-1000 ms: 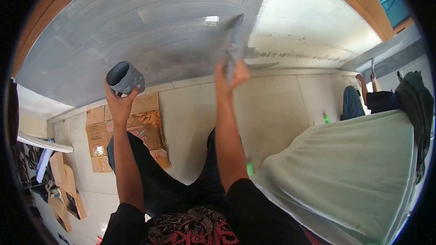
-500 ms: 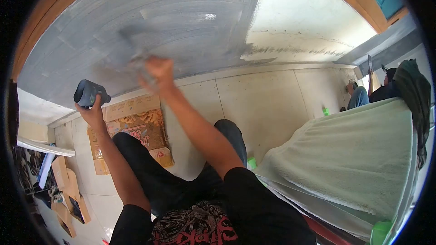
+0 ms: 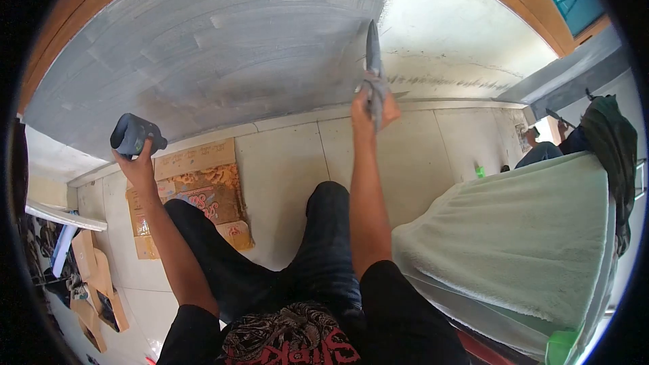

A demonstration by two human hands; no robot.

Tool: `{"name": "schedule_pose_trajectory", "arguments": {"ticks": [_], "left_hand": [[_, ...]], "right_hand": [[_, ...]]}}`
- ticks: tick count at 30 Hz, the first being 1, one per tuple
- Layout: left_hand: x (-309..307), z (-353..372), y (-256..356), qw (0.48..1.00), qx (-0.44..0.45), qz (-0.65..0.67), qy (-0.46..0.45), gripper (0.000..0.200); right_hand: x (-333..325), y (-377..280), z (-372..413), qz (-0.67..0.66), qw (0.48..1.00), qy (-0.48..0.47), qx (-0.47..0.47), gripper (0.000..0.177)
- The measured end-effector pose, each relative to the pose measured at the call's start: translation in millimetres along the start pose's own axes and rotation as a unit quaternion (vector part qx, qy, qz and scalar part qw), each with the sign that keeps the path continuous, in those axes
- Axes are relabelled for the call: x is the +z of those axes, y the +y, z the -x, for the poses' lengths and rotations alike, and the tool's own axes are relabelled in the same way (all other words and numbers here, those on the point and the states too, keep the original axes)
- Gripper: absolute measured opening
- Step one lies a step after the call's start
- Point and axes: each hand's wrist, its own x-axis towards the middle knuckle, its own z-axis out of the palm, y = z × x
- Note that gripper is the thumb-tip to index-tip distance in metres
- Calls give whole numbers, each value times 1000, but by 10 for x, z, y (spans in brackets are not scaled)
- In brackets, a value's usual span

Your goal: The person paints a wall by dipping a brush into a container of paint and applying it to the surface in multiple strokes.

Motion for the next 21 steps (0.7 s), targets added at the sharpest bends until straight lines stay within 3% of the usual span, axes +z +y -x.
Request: {"name": "schedule_pose_trajectory", "arguments": {"ticks": [2,4,5,6,8,10,12,13,16,18,19,20,21], "left_hand": [[0,10,-33,1000,-2,10,-4,72],[-10,-3,-3,1000,-2,20,-10,74],[-22,1,52,1000,2,22,0,74],[-40,9,80,1000,6,24,9,74],[-117,-24,18,999,-20,18,23,74],[-229,-67,-122,998,-49,10,40,74],[-318,-114,-242,994,-30,-72,75,77],[-349,-122,-259,995,-27,-53,79,77],[-417,-168,-305,993,-13,-75,95,76],[-388,-162,-277,995,-22,-47,85,76],[-363,-164,-270,995,-31,-55,83,76],[-347,-166,-266,994,-40,-64,81,76],[-328,-168,-256,994,-40,-63,79,76]], "right_hand": [[188,-192,225,-1,995,-42,89,16],[522,-381,447,-28,998,-55,-14,20],[723,-580,560,-83,995,-57,-19,24],[937,-752,741,-170,977,-115,66,25],[1237,-1219,890,-235,960,-150,29,26],[1273,-1658,902,-312,919,-234,64,28],[1343,-1812,989,-339,911,-230,42,28],[1353,-1836,1009,-366,903,-225,18,29],[1177,-1480,932,-366,886,-278,56,29],[1052,-994,793,-304,920,-243,52,30],[977,-605,760,-224,952,-210,-8,30],[834,-447,582,-228,958,-174,25,28],[586,-213,438,-136,971,-196,9,24]]}}
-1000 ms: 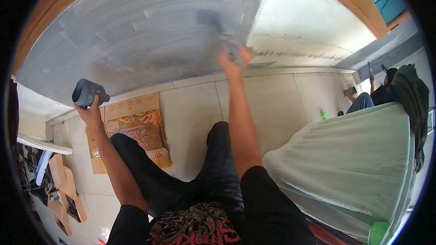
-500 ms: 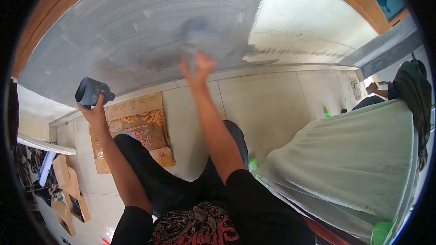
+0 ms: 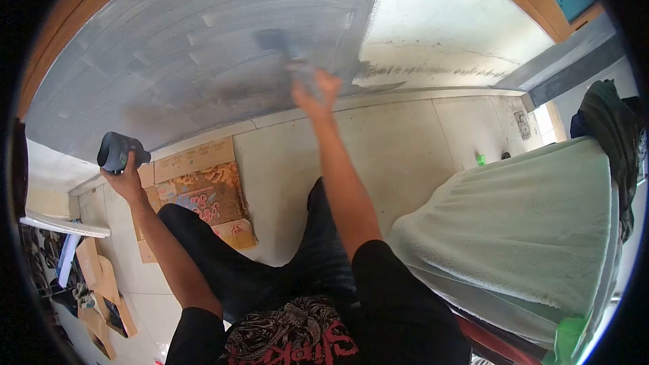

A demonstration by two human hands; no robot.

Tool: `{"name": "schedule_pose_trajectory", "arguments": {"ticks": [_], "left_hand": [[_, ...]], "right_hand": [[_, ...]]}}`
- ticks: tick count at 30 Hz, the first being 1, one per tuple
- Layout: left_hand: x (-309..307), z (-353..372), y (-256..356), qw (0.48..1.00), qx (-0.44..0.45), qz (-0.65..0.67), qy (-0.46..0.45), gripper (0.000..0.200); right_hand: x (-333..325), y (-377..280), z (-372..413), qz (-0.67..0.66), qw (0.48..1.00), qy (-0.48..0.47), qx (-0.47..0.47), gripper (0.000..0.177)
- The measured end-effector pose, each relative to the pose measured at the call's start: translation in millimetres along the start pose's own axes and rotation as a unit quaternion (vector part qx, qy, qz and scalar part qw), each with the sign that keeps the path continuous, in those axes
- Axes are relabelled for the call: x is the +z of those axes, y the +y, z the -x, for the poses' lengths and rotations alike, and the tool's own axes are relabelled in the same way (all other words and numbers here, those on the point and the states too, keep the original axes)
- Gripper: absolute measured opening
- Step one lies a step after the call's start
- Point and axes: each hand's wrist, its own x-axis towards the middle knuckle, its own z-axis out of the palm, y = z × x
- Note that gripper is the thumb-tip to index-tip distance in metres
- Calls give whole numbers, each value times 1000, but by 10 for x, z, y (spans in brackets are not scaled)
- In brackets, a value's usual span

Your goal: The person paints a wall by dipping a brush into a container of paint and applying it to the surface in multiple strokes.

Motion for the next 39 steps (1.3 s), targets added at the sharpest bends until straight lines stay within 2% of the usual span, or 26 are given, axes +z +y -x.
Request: {"name": "schedule_pose_trajectory", "arguments": {"ticks": [1,3,5,6,8,10,12,14,16,18,20,22,24,26,28,29,31,34,37,39], "left_hand": [[30,8,16,1000,6,5,-7,75],[90,38,35,1000,8,12,-16,75],[148,65,55,999,-11,34,-38,74],[183,84,70,999,-12,35,-39,74],[238,129,100,996,9,75,-48,73],[244,181,208,997,18,58,-52,72],[241,166,239,997,31,40,-55,71],[243,154,185,995,8,84,-55,78],[224,132,141,996,2,71,-47,78],[216,125,152,997,-6,62,-39,79],[195,119,198,999,7,19,-28,80],[219,119,174,999,8,26,-25,79],[205,137,162,999,9,30,-23,79],[214,154,206,998,-1,41,-39,75],[209,154,193,998,13,45,-42,74],[216,150,190,997,27,47,-47,74],[228,159,197,997,27,57,-46,73],[257,164,237,998,29,46,-39,75],[294,165,304,998,34,34,-31,77],[323,159,336,998,39,45,-30,77]], "right_hand": [[-195,40,-84,84,994,71,-26,24],[-608,253,-100,54,992,104,45,23],[-852,322,-109,84,987,131,30,22],[-907,322,-108,109,981,160,16,21],[-896,302,-43,132,977,168,8,17],[-791,249,1,154,972,176,2,14],[-552,183,43,133,977,165,15,16],[-216,29,80,100,987,110,64,17],[210,-68,82,37,991,109,-67,20],[350,-357,182,-20,999,-2,-26,12],[335,-646,220,-33,999,-20,-29,12],[294,-657,201,-46,998,-38,-34,12],[59,-510,217,40,990,99,-88,14],[-245,-255,158,208,965,153,-40,10],[-392,-49,-78,175,950,257,-4,9],[-382,14,-149,175,950,258,-6,9],[-391,43,-254,147,967,209,4,22],[-2,-191,-256,43,996,81,-21,25],[382,-619,-160,-49,996,-53,-46,31],[543,-940,-120,-143,988,-44,-50,22]]}}
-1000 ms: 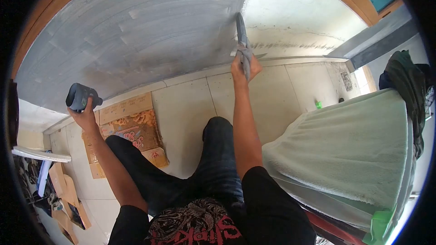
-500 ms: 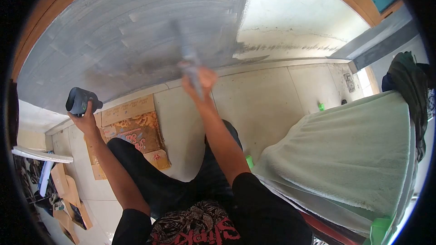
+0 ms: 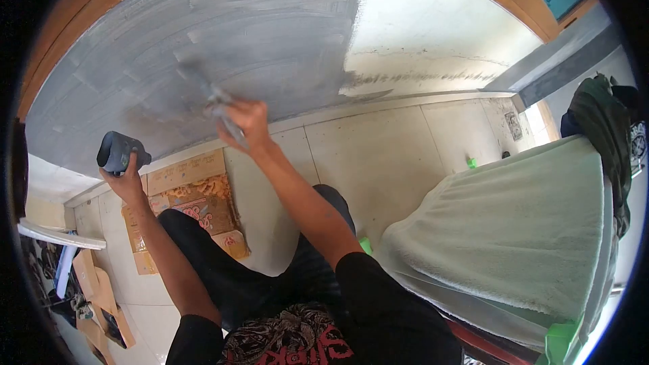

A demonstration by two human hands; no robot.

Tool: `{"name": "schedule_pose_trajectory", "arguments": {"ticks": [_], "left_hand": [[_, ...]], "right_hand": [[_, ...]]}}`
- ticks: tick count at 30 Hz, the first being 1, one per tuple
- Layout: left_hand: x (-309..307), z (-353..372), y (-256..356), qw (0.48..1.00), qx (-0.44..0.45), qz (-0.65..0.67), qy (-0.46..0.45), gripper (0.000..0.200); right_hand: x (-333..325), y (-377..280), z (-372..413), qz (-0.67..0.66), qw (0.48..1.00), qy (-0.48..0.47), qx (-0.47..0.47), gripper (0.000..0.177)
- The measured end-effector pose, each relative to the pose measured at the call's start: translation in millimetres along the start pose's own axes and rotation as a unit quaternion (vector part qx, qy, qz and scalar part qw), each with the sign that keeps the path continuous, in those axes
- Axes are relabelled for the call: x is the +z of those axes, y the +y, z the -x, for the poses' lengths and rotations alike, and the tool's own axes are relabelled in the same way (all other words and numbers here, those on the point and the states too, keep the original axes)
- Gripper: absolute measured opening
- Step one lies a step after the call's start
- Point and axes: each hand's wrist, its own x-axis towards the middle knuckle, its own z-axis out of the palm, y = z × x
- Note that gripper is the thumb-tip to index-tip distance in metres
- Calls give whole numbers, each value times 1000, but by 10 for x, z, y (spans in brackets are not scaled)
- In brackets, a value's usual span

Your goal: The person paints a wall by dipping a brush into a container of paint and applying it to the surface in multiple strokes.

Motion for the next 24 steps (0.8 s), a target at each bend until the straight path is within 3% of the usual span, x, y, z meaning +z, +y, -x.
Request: {"name": "schedule_pose_trajectory", "arguments": {"ticks": [3,5,6,9,10,12,14,16,19,21,24], "left_hand": [[-11,18,-30,999,-4,-41,5,73],[-24,24,-76,1000,-2,22,-4,75],[-44,47,-98,1000,-4,15,5,75],[-129,88,11,1000,-14,19,17,78],[-179,87,39,999,-14,13,26,78],[-283,88,51,999,-18,-24,13,79],[-390,86,11,999,-22,-23,28,79],[-521,45,-2,999,-29,-6,28,79],[-710,-30,-63,997,-44,-41,42,79],[-807,-92,-76,995,-52,-54,64,79],[-945,-169,-183,990,-60,-79,99,75]], "right_hand": [[-8,24,195,52,996,59,-39,29],[-284,98,197,219,965,134,-47,26],[-439,186,170,325,926,187,-43,20],[-726,336,83,331,887,313,69,8],[-630,395,54,322,892,310,69,8],[-443,502,42,324,910,257,-16,13],[7,391,123,248,950,188,-5,17],[617,67,81,236,961,134,55,10],[1525,-218,-16,53,991,119,40,23],[1961,-423,-11,9,996,57,61,24],[2282,-618,-123,-38,999,31,20,25]]}}
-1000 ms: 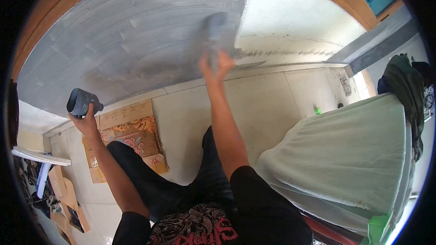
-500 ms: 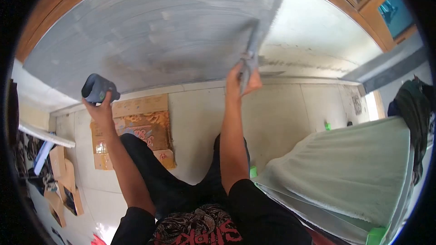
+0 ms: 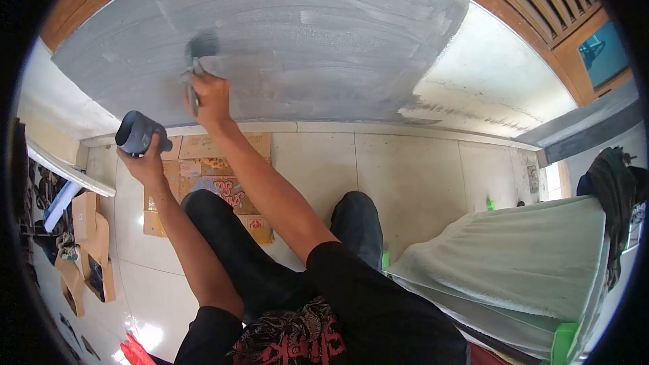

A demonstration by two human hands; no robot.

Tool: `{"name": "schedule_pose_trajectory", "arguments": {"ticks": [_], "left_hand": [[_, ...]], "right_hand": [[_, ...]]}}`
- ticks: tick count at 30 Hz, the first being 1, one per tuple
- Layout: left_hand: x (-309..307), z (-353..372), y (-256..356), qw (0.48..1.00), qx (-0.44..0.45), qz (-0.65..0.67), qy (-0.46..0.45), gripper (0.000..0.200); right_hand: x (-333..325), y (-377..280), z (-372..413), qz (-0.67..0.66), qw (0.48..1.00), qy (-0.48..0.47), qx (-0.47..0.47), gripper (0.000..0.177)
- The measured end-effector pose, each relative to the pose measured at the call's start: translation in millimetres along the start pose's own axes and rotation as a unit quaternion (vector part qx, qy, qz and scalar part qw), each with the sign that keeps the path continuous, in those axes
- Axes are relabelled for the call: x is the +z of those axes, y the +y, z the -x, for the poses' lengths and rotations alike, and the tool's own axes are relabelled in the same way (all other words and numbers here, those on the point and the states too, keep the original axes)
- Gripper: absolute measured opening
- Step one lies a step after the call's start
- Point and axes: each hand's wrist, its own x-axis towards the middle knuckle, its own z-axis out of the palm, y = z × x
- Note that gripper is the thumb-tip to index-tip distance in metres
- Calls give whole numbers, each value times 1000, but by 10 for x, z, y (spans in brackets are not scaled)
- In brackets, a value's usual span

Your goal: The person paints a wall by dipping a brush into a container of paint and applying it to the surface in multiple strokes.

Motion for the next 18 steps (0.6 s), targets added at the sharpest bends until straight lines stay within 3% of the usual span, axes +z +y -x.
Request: {"name": "schedule_pose_trajectory", "arguments": {"ticks": [3,5,7,8,9,12,15,18], "left_hand": [[-41,-44,-121,999,-3,-20,42,77],[-46,-44,-74,999,-14,-34,37,78],[-19,-27,-64,998,-23,-48,30,79],[3,-23,-69,999,-8,-45,24,81],[24,-19,-68,999,7,-43,18,82],[62,29,42,999,-1,-42,-3,83],[99,42,56,999,17,-43,-4,82],[113,65,113,1000,23,-21,3,81]], "right_hand": [[-124,-148,-43,-34,999,-24,6,24],[-656,-179,-55,-45,999,-4,10,25],[-1258,76,54,76,993,44,-79,24],[-1686,394,311,123,992,11,3,18],[-1994,442,233,224,968,107,-36,15],[-2881,727,-22,381,898,222,-2,13],[-2948,826,-333,327,913,242,-10,11],[-2362,711,-408,326,932,151,-48,11]]}}
